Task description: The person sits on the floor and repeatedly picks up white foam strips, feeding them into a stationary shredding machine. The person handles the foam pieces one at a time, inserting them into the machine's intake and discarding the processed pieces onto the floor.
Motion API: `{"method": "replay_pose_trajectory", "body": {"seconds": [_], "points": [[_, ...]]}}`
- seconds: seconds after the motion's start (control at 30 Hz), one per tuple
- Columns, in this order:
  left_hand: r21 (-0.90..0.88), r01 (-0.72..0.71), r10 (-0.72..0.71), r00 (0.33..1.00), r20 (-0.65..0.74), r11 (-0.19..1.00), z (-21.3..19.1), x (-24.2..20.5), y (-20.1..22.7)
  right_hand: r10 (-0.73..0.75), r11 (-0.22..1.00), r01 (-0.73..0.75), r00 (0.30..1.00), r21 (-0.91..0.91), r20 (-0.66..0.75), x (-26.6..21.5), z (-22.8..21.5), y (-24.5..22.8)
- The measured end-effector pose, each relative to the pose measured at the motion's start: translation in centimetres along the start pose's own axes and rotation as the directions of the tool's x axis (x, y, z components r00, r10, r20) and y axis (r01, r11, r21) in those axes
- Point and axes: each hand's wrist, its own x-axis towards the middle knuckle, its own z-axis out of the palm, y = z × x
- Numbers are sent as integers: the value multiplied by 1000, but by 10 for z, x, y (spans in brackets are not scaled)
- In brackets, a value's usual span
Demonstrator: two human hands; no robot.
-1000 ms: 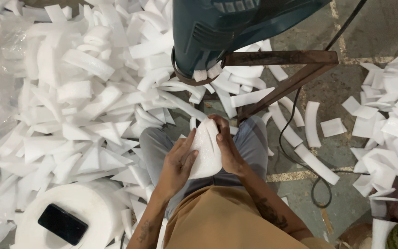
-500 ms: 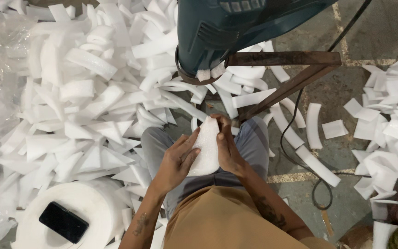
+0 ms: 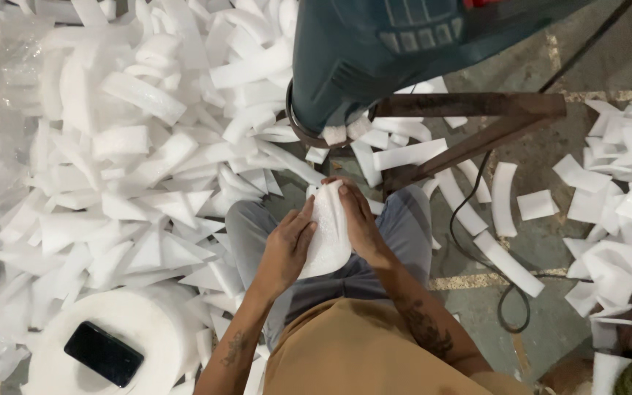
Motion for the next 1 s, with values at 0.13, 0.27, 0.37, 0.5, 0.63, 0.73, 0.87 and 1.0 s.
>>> {"method": "replay_pose_trajectory", "body": {"seconds": [0.13,0.27,0.37,0.5,0.63,0.73,0.87,1.0], "points": [[28,-65,67,997,-42,997,-10,17,-2,-80,994,79,997,81,15,24,0,11],[75,-144,149,987,-63,987,-29,43,1,66,961,-40,994,275,-86,56,4,28],[81,-103,108,993,-55,991,-43,63,7,150,926,-90,979,366,-138,86,6,37],[108,-89,96,994,-54,990,-57,85,16,168,922,-115,979,370,-114,118,5,40],[104,-100,107,992,-61,990,-62,96,22,170,931,-128,981,341,-96,135,6,40],[98,-122,129,989,-70,988,-62,98,22,159,941,-128,984,312,-75,140,4,41],[123,-189,198,978,-70,974,-52,82,13,108,971,-100,994,218,-25,124,-2,48],[165,-268,278,960,-42,949,-35,55,-6,-128,991,130,990,-33,51,86,-1,53]]}}
